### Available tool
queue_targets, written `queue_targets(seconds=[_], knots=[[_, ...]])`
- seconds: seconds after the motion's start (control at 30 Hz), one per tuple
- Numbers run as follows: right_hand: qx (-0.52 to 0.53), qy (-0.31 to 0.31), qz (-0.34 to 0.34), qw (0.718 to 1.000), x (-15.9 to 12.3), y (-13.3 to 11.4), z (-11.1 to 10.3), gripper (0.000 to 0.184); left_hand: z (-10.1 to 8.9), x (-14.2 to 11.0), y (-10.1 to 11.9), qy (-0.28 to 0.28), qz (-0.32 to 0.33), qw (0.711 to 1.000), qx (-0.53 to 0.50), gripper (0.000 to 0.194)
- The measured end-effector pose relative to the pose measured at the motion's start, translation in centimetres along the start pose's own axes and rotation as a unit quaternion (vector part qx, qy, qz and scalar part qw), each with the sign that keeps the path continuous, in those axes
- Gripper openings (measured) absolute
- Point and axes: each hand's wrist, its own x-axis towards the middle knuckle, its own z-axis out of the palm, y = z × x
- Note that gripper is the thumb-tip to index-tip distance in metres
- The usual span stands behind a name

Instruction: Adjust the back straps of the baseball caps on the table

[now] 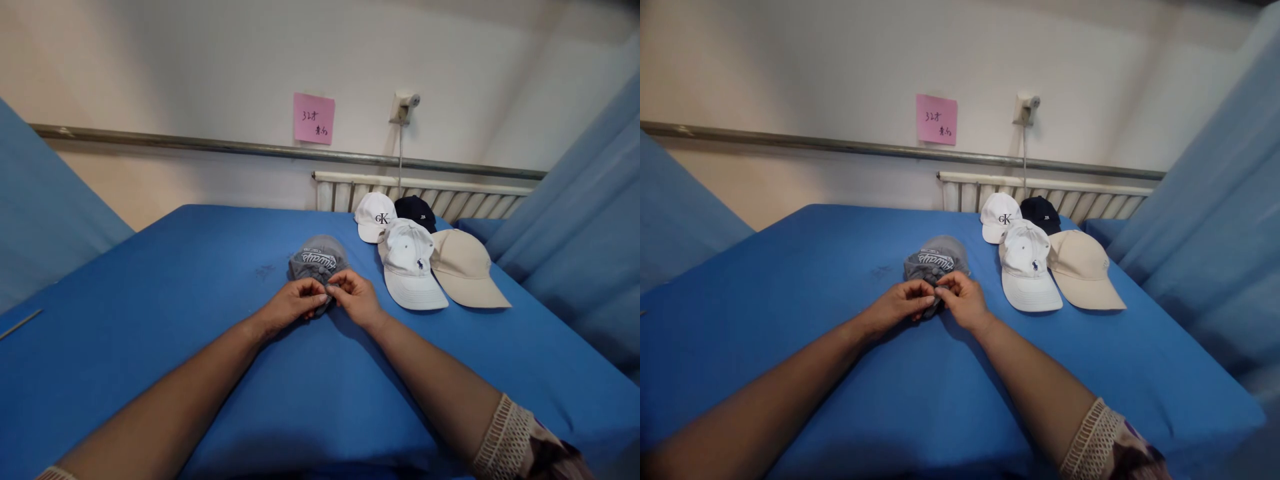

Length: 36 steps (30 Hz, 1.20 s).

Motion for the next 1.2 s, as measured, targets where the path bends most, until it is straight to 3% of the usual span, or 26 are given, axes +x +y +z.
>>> queue_targets(seconds=[0.4,0.67,0.83,0.93,1.2], knots=[[0.066,0.061,0.016,0.996,0.2,-0.2,0.6,0.021,-0.3,0.2,-0.1,-0.018,0.005,0.999,0.043,0.030],[0.021,0.035,0.005,0.999,-0.3,-0.3,0.3,0.022,0.2,-0.2,0.1,0.008,-0.001,0.996,0.090,0.028],[0.028,0.014,-0.001,1.000,-0.4,-0.6,0.3,0.021,1.0,-0.4,-0.2,0.016,-0.021,0.999,0.045,0.029],[0.011,0.014,0.000,1.000,-0.5,-0.7,0.3,0.021,1.3,-0.3,-0.4,0.000,-0.017,0.999,0.052,0.026],[-0.007,0.044,-0.018,0.999,-0.2,-0.2,0.3,0.017,1.2,-0.3,0.2,0.036,-0.008,0.996,0.079,0.024]])
